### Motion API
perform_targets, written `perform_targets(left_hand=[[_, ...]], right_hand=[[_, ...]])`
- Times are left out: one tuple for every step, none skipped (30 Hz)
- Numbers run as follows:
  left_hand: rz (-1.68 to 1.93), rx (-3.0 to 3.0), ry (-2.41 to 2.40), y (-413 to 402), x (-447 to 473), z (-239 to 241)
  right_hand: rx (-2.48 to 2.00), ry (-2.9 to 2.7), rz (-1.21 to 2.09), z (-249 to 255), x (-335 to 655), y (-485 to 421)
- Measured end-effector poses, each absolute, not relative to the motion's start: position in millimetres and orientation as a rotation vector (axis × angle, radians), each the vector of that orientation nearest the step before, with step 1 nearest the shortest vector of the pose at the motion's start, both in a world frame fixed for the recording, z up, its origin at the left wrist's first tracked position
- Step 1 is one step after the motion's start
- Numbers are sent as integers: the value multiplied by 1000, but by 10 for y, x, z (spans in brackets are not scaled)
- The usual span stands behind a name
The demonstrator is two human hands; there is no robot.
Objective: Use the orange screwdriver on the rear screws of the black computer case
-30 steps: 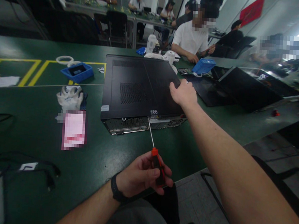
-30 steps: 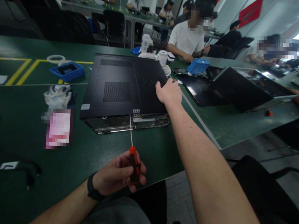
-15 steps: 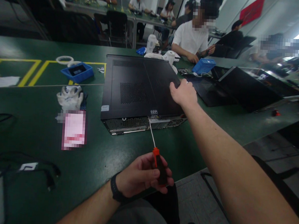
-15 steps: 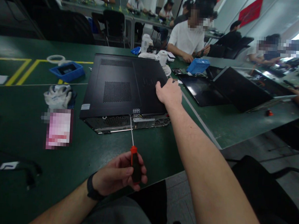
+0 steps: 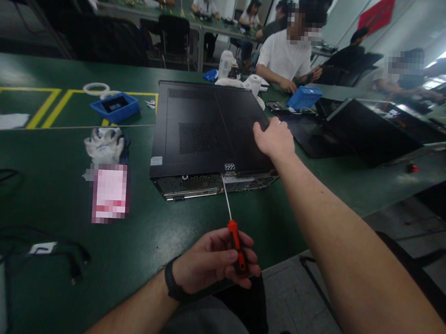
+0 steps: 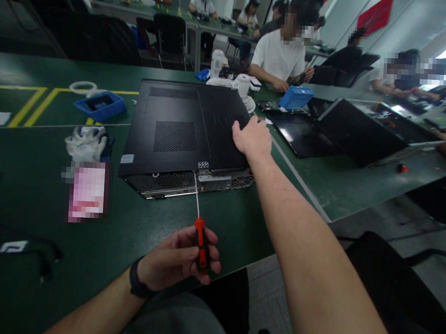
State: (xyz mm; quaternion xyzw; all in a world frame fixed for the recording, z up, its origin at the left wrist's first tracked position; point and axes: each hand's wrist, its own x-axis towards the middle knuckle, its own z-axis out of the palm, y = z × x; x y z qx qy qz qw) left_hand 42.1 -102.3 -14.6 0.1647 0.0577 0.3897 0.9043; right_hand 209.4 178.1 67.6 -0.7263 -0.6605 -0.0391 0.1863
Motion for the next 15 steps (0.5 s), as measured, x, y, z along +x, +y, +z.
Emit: perform_targets(left_hand=[[808,342,118,-1022,423,-152],[813,346,117,-1022,427,-161],[819,350,116,-1022,433,-172],[823,354,116,-1022,440,-182],[827,359,115,-1023,446,-189],[831,363,115,-1025,452,-195],[833,365,114,-1026,457,-198],[834,367,114,-1027,460,-199],[833,368,118,-1028,463,-199],[830,367,124,-1029,464,-198],[828,367,131,-1028,464,-198],[825,366,138,-1028,463,-198],[824,364,142,-1027,463,-198],[820,362,145,-1026,462,-199],[817,358,148,-1025,462,-199]], right_hand=[[-2043,-1861,-108,675,2093,1781],[-2043,-1861,-104,677,2092,1778],[-2044,-1862,-100,679,2089,1776],[-2046,-1862,-95,681,2087,1773],[-2047,-1861,-91,683,2086,1770],[-2047,-1859,-89,684,2085,1769],[-2044,-1856,-86,683,2084,1770],[-2038,-1854,-83,681,2085,1771],[-2032,-1852,-79,678,2085,1773],[-2025,-1849,-72,676,2086,1775],[-2017,-1846,-67,675,2087,1773],[-2007,-1843,-71,677,2088,1768],[-1991,-1841,-87,682,2091,1756],[-1966,-1847,-112,691,2095,1738],[-1926,-1866,-143,703,2100,1713]])
